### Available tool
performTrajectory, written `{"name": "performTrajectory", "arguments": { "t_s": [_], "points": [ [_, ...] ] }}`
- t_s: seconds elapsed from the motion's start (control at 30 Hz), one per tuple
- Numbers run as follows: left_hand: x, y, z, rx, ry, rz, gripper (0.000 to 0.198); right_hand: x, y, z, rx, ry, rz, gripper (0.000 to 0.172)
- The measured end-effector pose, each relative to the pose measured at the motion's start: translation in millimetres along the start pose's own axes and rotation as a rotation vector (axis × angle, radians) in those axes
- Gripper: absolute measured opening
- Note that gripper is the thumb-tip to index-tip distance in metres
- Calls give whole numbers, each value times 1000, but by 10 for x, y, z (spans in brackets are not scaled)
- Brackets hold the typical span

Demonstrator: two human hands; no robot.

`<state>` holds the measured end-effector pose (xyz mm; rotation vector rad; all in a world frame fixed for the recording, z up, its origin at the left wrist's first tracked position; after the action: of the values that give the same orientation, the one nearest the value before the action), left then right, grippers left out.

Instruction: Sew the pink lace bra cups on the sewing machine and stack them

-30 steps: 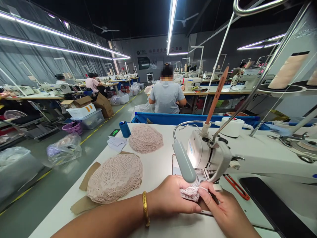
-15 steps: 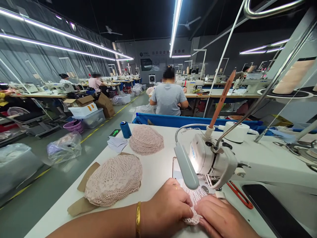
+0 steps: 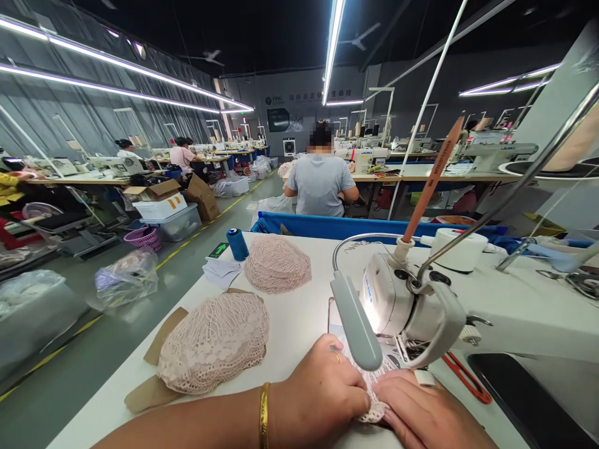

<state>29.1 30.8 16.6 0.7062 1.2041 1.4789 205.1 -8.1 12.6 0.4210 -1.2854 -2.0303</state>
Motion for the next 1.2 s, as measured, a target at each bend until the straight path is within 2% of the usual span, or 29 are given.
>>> {"name": "performTrajectory", "arguments": {
  "t_s": [0.23, 0.33, 0.43, 0.5, 0.53, 0.57, 0.63, 0.73, 0.87, 0.97, 1.1, 1.2],
  "points": [
    [77, 33, 87, -79, 46, -7, 22, -91, -72, 20, -6, -66, 50, 21],
    [131, 26, 77, -103, 71, -2, 15, -124, -77, 0, -1, -94, 75, 26],
    [185, 35, 90, -97, 115, -73, 7, -141, -96, -59, 8, -113, 44, 24],
    [216, 61, 127, -88, 148, -166, 12, -115, -113, -82, -23, -91, -17, 43],
    [233, 78, 152, -82, 170, -220, 14, -95, -116, -81, -57, -82, -46, 47],
    [252, 96, 180, -79, 194, -280, 12, -73, -117, -71, -96, -79, -66, 45],
    [292, 128, 236, -66, 242, -427, 9, -66, -121, -37, -147, -144, -51, 30],
    [343, 157, 294, -22, 313, -632, 13, -124, -136, 2, -147, -327, 90, 27],
    [362, 148, 301, 64, 414, -656, 9, -165, -134, 5, -131, -455, 190, 26],
    [347, 128, 290, 33, 456, -639, 14, -151, -137, 6, -107, -485, 251, 30],
    [309, 103, 270, -30, 427, -535, 9, -116, -114, 27, -67, -427, 279, 28],
    [210, 132, 219, -51, 263, -419, 6, -74, -54, 32, -21, -287, 231, 30]
  ]
}}
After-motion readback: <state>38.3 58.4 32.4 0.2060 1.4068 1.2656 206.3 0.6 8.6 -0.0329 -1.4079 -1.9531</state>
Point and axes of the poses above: each hand's wrist, its own z-axis towards the middle knuckle, its own y-axis out of the back of the hand, x = y × z, the point moved 5 cm from there along z, towards the middle knuckle, and after that the axes turned 2 degrees about -z, right-handed, at the moved point
